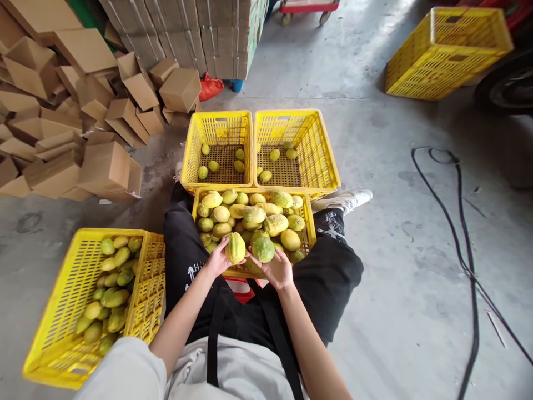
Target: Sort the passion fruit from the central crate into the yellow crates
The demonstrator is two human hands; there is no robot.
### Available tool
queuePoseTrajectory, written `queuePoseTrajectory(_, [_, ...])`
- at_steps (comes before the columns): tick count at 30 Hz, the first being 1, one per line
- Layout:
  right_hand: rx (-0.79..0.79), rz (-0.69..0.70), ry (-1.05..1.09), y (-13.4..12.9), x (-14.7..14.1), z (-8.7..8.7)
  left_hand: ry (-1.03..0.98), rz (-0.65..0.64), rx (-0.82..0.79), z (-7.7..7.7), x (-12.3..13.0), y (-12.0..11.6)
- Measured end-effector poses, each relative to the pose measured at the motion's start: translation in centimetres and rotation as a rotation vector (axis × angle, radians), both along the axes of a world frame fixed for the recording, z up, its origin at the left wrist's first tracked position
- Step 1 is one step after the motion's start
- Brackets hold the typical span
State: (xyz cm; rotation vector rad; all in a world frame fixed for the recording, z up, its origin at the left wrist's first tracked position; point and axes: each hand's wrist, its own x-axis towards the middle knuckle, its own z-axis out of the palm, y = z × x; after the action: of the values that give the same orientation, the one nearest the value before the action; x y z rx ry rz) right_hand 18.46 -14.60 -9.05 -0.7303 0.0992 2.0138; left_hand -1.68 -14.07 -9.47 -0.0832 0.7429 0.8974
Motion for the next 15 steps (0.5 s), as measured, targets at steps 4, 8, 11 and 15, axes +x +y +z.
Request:
queuePoseTrajectory(4, [-0.062,-0.034,-0.043,-0.12,0.4,-0.52,0.067,-0.022,0.021,-0.18,-0.02,-0.11])
queuePoseTrajectory(8, [-0.093,-0.018,-0.057,-0.03,0.32,-0.67,0.067,-0.043,0.05,0.0,0.05,0.01])
queuePoseTrajectory(11, [-0.084,-0.025,-0.044,0.1,0.12,-0.55,0.126,-0.051,0.028,0.09,0.23,0.06])
queuePoseTrajectory(15, [-0.075,-0.054,-0.047,0.12,0.05,-0.54,0.166,-0.035,-0.001,0.29,0.34,0.12])
